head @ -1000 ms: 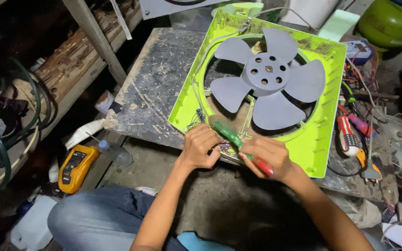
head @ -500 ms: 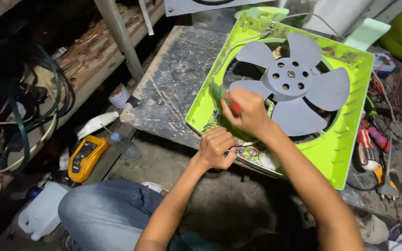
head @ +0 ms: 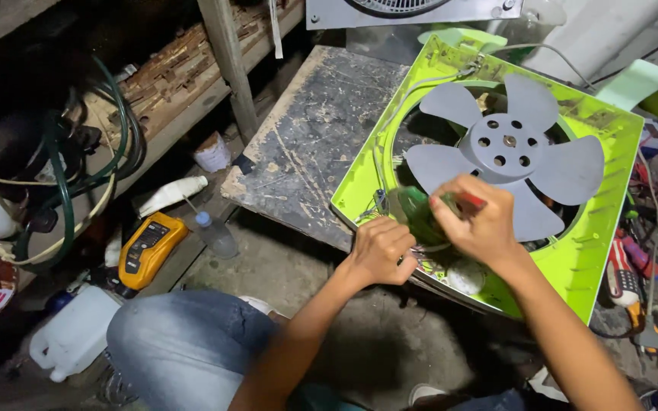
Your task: Repairing and cleaning the internal components of an electric fan using a screwdriver and a brush.
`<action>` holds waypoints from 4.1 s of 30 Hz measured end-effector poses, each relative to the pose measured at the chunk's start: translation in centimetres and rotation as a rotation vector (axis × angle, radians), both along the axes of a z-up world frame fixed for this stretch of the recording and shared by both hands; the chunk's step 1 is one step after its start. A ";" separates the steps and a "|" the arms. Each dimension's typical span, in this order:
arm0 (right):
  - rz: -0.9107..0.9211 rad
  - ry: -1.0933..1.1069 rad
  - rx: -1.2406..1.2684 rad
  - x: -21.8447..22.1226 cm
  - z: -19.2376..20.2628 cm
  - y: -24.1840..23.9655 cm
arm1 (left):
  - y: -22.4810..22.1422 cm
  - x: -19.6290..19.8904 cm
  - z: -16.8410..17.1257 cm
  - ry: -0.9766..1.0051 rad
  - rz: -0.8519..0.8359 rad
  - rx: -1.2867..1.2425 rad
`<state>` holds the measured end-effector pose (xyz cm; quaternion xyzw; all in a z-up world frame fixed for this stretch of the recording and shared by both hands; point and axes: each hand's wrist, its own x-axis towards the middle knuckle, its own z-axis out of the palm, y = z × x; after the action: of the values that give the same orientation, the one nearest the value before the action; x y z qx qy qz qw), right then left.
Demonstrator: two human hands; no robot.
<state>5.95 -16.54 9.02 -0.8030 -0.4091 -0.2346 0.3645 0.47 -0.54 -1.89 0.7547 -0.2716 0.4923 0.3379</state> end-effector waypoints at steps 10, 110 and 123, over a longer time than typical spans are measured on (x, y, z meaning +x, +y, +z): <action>-0.020 -0.354 0.032 12.9 -1.6 7.5 | -0.3 -0.6 -0.1 0.014 0.027 0.014; -0.302 0.035 -0.285 -5.8 1.1 -21.2 | -0.8 -0.7 1.9 0.083 -0.067 0.173; -0.341 -0.059 -0.233 -5.9 0.4 -20.9 | -0.8 -0.8 1.6 0.089 -0.051 0.166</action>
<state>0.02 -37.46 9.42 -0.8900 -0.3023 -0.2676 0.2121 -0.35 -1.31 -0.27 0.7941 -0.3156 0.4252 0.2983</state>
